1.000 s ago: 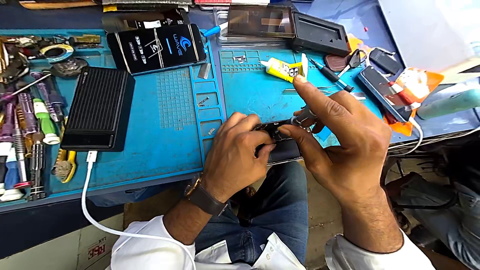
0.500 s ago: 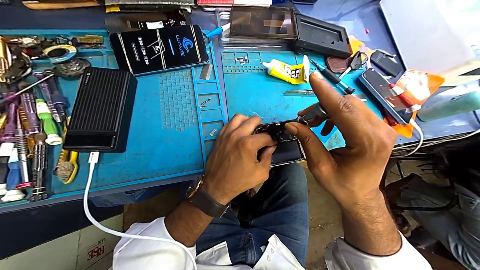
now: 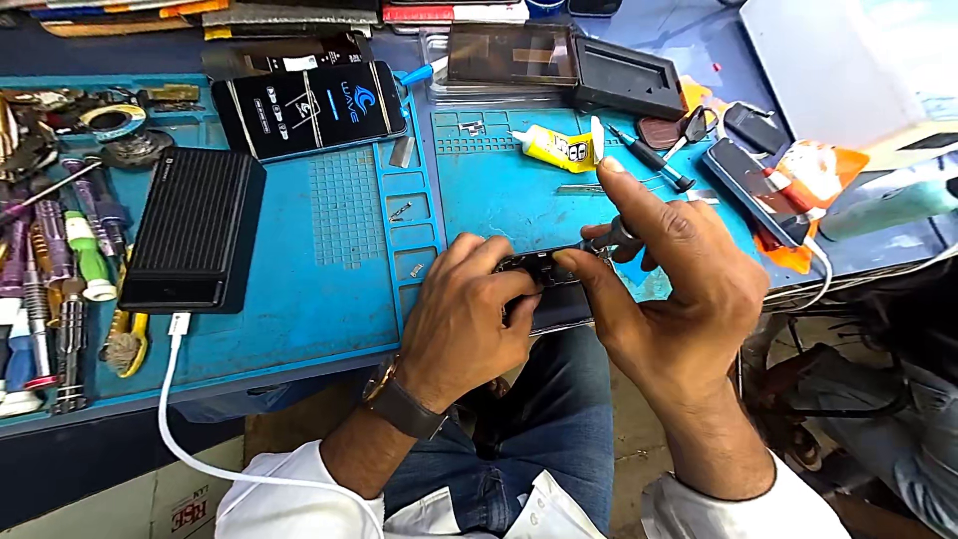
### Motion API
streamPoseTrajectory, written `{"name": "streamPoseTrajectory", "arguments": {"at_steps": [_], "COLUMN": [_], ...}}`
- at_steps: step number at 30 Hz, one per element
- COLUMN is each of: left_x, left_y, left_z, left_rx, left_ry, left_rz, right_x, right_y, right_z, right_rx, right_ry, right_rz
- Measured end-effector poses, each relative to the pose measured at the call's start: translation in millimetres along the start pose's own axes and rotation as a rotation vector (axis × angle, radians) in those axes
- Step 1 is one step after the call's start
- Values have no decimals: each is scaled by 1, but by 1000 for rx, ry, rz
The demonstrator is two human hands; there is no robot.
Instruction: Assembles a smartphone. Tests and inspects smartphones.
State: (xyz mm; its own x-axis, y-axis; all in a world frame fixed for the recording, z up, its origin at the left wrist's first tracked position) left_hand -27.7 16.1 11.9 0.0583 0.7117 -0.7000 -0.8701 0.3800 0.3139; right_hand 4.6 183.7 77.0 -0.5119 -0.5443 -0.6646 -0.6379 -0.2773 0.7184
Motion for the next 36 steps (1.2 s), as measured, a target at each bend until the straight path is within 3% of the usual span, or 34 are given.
{"name": "streamPoseTrajectory", "arguments": {"at_steps": [2, 6, 10, 14, 18, 22, 26, 29, 31, 34, 36], "left_x": [0, 0, 0, 0, -1, -1, -1, -2, -2, -2, -1], "left_y": [0, 0, 0, 0, 0, 0, 1, 1, 1, 1, 1], "left_z": [1, 0, 1, 0, 1, 1, 2, 2, 2, 2, 3], "left_rx": [-1, -10, -7, -26, -21, -21, -15, -24, -27, -21, -20], "left_ry": [0, -5, -9, -7, -11, -6, -18, -18, -16, -19, -19], "left_rz": [3, 6, -1, -4, -1, 8, 12, 2, -6, -4, -3], "right_x": [1, 1, 3, 2, 3, 1, 2, 1, 1, 2, 1], "right_y": [-1, 0, -3, -3, -6, -4, -7, -8, -9, -10, -8], "right_z": [-1, -1, 0, -3, -2, -1, 0, 0, 2, 1, -1], "right_rx": [-11, 8, -6, 9, 12, 32, -3, 20, 22, 34, 34], "right_ry": [-73, 116, -69, 99, -78, 110, -65, 65, 123, -25, -26], "right_rz": [23, -43, 39, -22, 60, -33, 80, -21, 1, 76, 24]}}
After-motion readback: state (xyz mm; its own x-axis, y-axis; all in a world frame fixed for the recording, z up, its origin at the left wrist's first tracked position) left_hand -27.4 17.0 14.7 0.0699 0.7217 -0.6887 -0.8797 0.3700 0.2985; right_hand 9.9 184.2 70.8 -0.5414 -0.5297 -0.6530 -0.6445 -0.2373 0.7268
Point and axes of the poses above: each hand's wrist, its own y-axis towards the middle knuckle, its own x-axis out of the palm, z = x × y, the point moved 3 cm from there along y, towards the middle knuckle, and after that the axes turned 9 degrees about -x, right-handed, at the moved point
